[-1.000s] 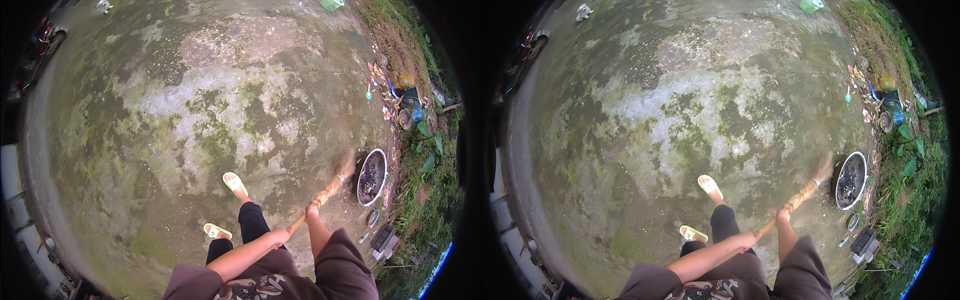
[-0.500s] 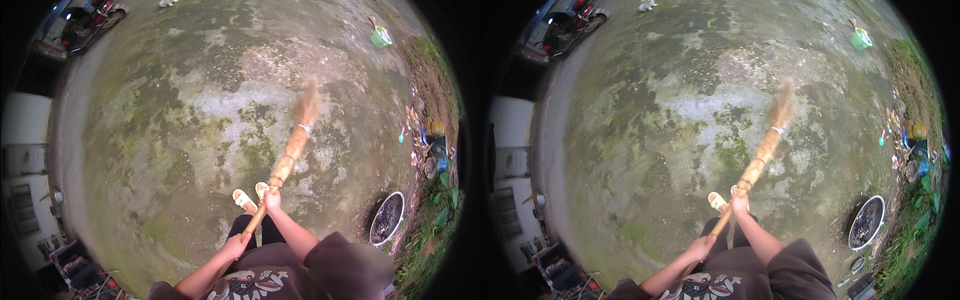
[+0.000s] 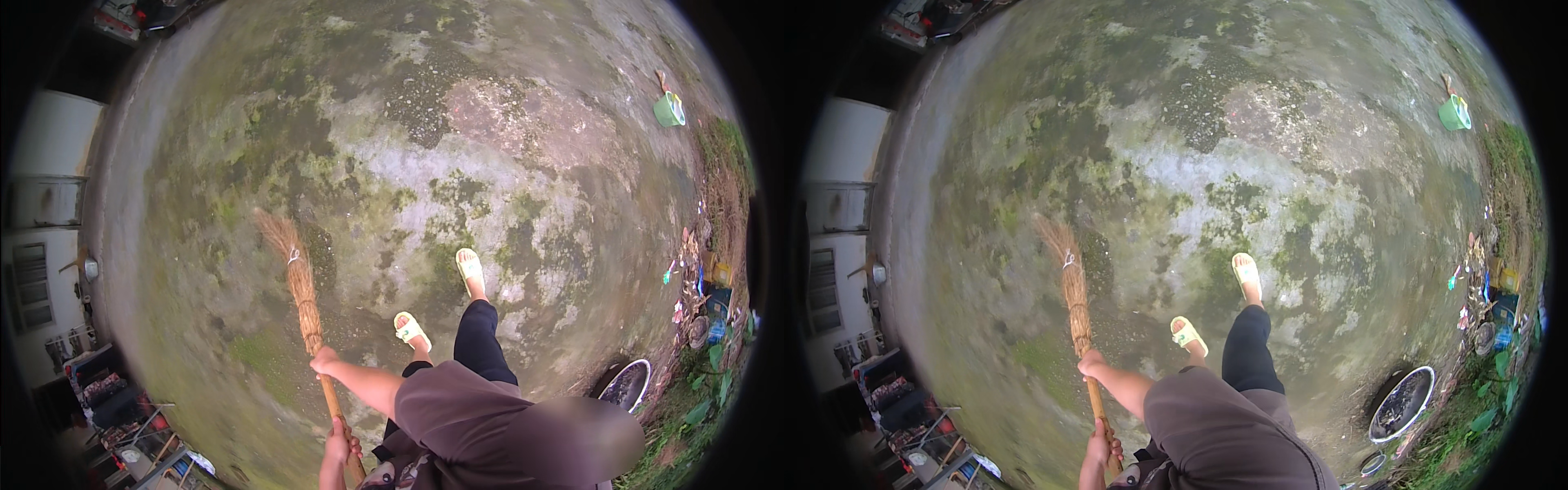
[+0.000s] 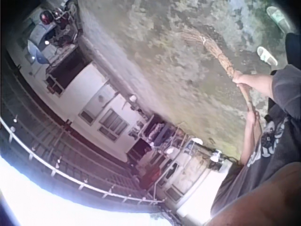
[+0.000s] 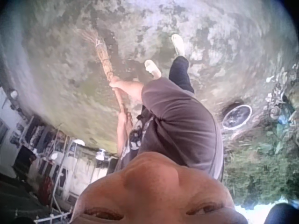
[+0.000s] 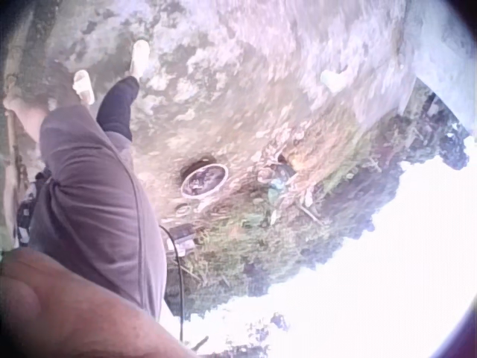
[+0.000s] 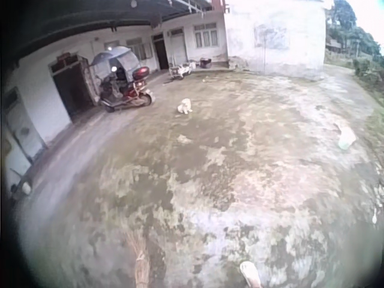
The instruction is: The person sweeps a concrete yard with a traditional straw broom, moving debris toward a central area. The person walks around the yard, sweeping in different directions and occasionally stepping over objects like buckets and crates.
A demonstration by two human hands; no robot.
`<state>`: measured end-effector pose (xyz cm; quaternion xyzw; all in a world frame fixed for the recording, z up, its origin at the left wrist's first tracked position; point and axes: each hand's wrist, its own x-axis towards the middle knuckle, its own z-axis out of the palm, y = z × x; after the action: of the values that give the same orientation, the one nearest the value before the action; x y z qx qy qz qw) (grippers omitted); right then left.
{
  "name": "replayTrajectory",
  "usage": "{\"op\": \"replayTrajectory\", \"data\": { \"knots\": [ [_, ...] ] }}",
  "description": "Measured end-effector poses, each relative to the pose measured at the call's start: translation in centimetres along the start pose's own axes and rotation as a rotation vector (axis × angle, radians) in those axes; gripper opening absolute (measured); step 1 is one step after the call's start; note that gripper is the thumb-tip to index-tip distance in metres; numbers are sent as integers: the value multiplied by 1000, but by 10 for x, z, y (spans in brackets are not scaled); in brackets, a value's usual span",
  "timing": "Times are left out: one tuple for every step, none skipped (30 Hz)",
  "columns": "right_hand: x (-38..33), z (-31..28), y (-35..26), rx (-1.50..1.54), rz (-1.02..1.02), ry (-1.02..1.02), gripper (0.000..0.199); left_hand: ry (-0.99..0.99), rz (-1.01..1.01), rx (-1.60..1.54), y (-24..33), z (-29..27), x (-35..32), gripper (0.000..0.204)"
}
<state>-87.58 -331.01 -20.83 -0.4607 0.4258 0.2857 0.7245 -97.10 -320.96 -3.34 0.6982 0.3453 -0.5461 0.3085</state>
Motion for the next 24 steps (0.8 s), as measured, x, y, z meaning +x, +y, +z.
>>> {"op": "replayTrajectory", "data": {
  "knots": [
    [1,-21,-1,83,44,40,21,22,-39,22,10,15,-3,55],
    [5,-55,0,13,0,33,21,-1,-50,70,25,38,-2,55],
    [6,-96,3,151,32,119,19,-55,-30,164,42,67,0,54],
    [7,-145,8,239,42,152,18,-97,-27,276,60,100,4,54],
    [6,-197,17,339,13,191,14,-139,-23,394,77,136,8,54],
    [1,-245,30,659,29,295,12,-164,30,580,90,176,12,53],
    [-8,-295,51,862,-24,355,10,-198,109,758,100,217,15,53],
    [-17,-346,75,972,10,446,8,-282,92,889,108,257,20,53],
    [-31,-393,107,1070,-7,510,8,-375,96,1007,112,297,25,52],
    [-46,-434,141,1151,12,563,7,-459,75,1142,113,338,31,49],
    [-64,-466,178,1213,66,717,7,-534,41,1283,107,376,34,46],
    [-85,-494,217,1283,248,841,6,-568,37,1381,95,415,34,48],
    [-110,-513,256,1294,360,950,4,-576,-8,1489,82,448,32,51],
    [-133,-527,290,1295,525,1112,5,-679,45,1538,71,475,29,53],
    [-160,-534,321,1296,587,1074,6,-773,58,1579,59,495,24,56],
    [-183,-529,344,1448,538,1158,4,-806,33,1658,48,507,16,57],
    [-205,-518,360,1570,513,1168,9,-829,19,1714,41,513,8,57],
    [-223,-499,365,1641,406,1162,8,-884,64,1751,37,509,-2,57],
    [-241,-488,364,1704,335,1176,7,-927,119,1787,38,503,-11,57],
    [-249,-484,356,1712,296,1183,7,-939,219,1818,44,493,-19,56],
    [-254,-476,341,1728,268,1180,8,-904,246,1796,53,479,-26,57],
    [-254,-476,322,1690,139,1153,8,-860,266,1793,66,470,-32,57],
    [-248,-478,296,1625,95,1136,8,-816,291,1785,81,460,-36,57],
    [-238,-482,268,1558,46,1124,8,-805,320,1743,99,448,-38,57]
  ]
}}
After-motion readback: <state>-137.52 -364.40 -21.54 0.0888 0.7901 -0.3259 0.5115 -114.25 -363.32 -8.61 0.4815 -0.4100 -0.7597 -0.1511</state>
